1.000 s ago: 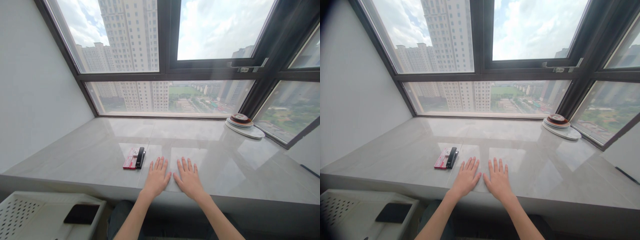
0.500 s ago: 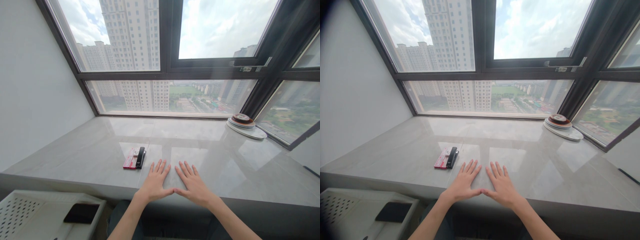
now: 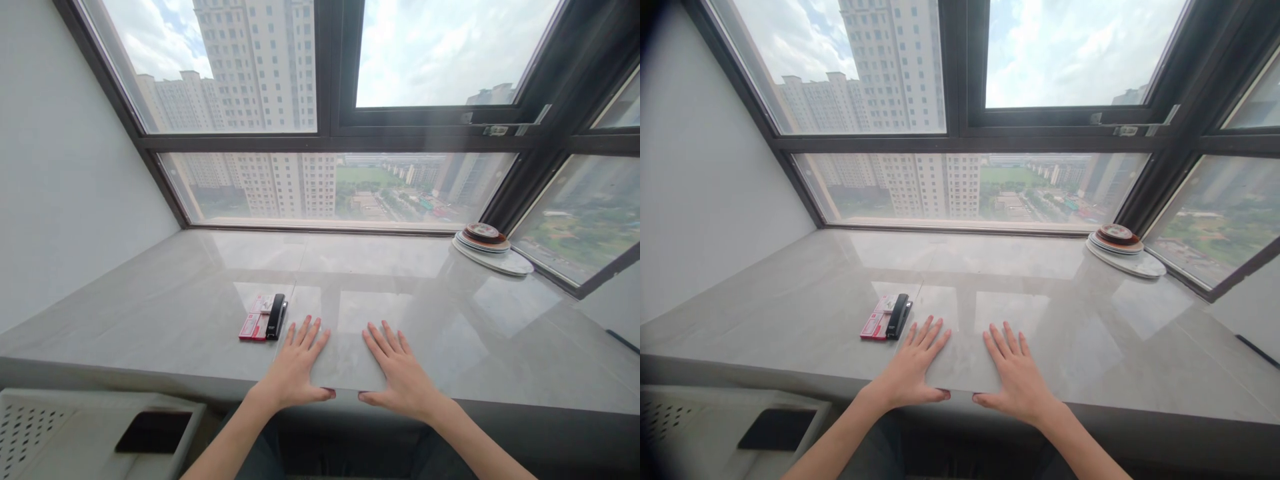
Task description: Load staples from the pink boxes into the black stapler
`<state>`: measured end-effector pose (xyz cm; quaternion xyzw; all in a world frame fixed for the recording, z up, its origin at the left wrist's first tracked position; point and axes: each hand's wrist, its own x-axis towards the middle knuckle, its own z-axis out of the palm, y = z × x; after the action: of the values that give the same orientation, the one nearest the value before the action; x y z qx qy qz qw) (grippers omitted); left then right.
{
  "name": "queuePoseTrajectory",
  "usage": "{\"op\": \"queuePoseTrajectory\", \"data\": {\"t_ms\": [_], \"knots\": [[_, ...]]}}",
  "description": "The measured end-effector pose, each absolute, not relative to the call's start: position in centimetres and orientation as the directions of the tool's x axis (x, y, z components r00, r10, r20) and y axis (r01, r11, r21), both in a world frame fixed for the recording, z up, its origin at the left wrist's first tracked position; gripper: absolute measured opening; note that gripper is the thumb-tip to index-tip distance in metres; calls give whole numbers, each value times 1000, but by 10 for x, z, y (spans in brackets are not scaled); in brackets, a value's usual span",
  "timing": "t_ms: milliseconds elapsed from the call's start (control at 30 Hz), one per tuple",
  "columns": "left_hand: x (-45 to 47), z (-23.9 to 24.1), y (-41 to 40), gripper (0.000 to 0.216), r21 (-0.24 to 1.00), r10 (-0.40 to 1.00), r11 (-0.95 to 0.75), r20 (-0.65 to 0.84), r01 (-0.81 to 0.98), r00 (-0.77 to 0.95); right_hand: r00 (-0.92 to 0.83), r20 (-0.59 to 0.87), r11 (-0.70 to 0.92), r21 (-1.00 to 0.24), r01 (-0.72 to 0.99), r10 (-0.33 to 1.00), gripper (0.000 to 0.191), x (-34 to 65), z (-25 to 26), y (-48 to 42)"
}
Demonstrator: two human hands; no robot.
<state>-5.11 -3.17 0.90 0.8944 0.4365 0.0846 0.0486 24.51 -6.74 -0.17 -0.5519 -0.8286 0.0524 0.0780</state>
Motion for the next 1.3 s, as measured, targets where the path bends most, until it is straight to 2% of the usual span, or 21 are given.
{"op": "queuePoseTrajectory", "data": {"t_ms": [100,533,1300], "knots": [[-47,11,-29,140,148,795,-606,81,781,602,-347,85,356,-139,924,934,125,239,-1,-67],[-45,19,-15,140,208,808,-584,51,785,587,-303,94,315,-176,933,948,135,239,-12,-56],[-45,20,-15,125,273,800,-581,19,767,599,-288,71,297,-238,925,955,121,243,-11,-64]]}}
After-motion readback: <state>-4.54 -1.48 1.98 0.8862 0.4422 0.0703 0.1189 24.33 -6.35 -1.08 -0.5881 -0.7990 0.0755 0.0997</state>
